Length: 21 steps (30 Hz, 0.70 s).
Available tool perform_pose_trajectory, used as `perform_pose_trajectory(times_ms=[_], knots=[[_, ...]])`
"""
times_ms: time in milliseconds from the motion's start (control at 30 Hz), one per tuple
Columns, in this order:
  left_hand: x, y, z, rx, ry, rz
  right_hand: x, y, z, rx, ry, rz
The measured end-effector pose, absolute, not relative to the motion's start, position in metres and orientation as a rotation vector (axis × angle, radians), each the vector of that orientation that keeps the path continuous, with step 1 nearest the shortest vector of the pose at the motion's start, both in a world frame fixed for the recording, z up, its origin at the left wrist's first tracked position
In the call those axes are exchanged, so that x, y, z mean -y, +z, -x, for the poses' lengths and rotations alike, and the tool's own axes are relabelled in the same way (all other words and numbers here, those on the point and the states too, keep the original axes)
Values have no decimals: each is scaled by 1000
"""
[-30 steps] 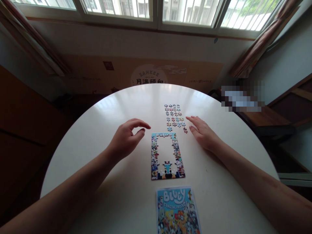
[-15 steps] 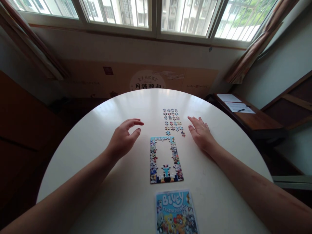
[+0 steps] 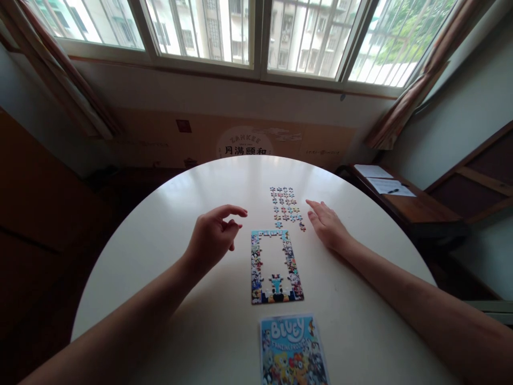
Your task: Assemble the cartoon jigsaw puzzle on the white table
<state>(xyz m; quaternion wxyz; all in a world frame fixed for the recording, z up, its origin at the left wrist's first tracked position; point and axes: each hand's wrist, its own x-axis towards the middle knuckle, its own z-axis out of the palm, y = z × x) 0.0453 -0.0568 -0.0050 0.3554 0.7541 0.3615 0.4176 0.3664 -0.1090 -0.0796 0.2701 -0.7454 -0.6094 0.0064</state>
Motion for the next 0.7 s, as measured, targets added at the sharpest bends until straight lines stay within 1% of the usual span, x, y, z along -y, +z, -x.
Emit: perform_pose_trajectory(times_ms=[467,700], knots=[[61,4,-44,-911,1077,-1915,13,-68,-395,1680,109,1928],[53,7,-38,-903,1099,-1943,1,-74,-406,1744,139,1775]])
